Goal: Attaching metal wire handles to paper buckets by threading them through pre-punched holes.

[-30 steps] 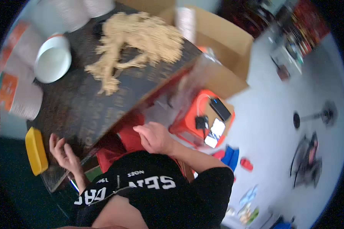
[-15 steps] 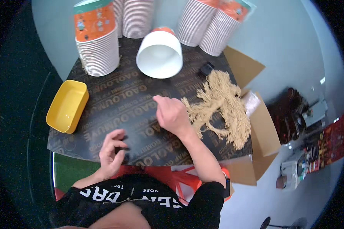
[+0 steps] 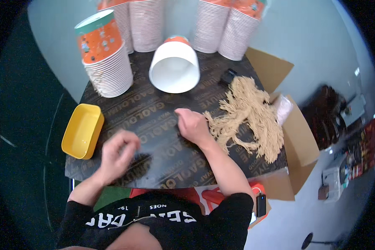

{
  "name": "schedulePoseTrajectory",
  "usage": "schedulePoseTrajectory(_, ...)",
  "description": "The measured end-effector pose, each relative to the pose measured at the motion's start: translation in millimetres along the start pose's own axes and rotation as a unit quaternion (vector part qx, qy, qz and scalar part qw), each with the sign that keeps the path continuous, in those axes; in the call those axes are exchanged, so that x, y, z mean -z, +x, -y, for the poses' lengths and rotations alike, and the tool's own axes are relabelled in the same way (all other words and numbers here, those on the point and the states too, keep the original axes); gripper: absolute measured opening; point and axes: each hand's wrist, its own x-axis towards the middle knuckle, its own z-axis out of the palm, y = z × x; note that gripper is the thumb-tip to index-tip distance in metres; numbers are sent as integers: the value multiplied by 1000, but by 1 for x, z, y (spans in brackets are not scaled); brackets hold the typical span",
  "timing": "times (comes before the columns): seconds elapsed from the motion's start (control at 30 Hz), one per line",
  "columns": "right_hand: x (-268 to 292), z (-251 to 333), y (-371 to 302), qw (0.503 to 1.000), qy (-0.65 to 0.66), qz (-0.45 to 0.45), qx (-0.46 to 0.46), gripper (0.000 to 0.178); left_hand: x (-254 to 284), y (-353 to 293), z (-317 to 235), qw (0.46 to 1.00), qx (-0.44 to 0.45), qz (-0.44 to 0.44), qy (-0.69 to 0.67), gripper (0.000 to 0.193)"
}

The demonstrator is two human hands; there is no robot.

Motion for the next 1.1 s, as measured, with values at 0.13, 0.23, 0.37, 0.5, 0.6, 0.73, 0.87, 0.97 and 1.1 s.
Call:
schedulePoseTrajectory(0.13, 1, -5, -11, 1000, 2, -9, 0, 21, -18, 77, 23, 982, -30, -145, 118, 8)
schedulePoseTrajectory(0.23, -5, -3, -8, 1000, 14, -12, -6, 17, -25, 130, 75, 963, -57, -191, 182, 18)
schedulePoseTrajectory(0.37, -9, 2, -1, 998, 27, -21, -50, 14, -8, 190, 196, 949, -36, -204, 239, 35)
schedulePoseTrajectory(0.5, -24, -11, 6, 999, -19, -11, -42, 11, -6, 218, 232, 975, 35, -200, 93, 35)
schedulePoseTrajectory(0.6, -44, -21, 11, 998, -56, -20, -2, 14, 3, 230, 245, 943, 38, -263, 201, 36)
schedulePoseTrajectory(0.73, -47, -23, 19, 996, -51, 68, -16, 18, -4, 237, 227, 930, 34, -296, 216, 37)
schedulePoseTrajectory(0.87, -40, -25, 17, 996, -44, 70, -17, 23, 1, 258, 251, 911, -60, -285, 293, 34)
schedulePoseTrajectory(0.97, -26, -24, 18, 993, -63, 96, -22, 28, -8, 263, 261, 887, -208, -320, 259, 30)
schedulePoseTrajectory(1.1, -21, -25, 16, 995, -23, 96, -31, 29, -29, 260, 250, 868, -266, -343, 242, 27)
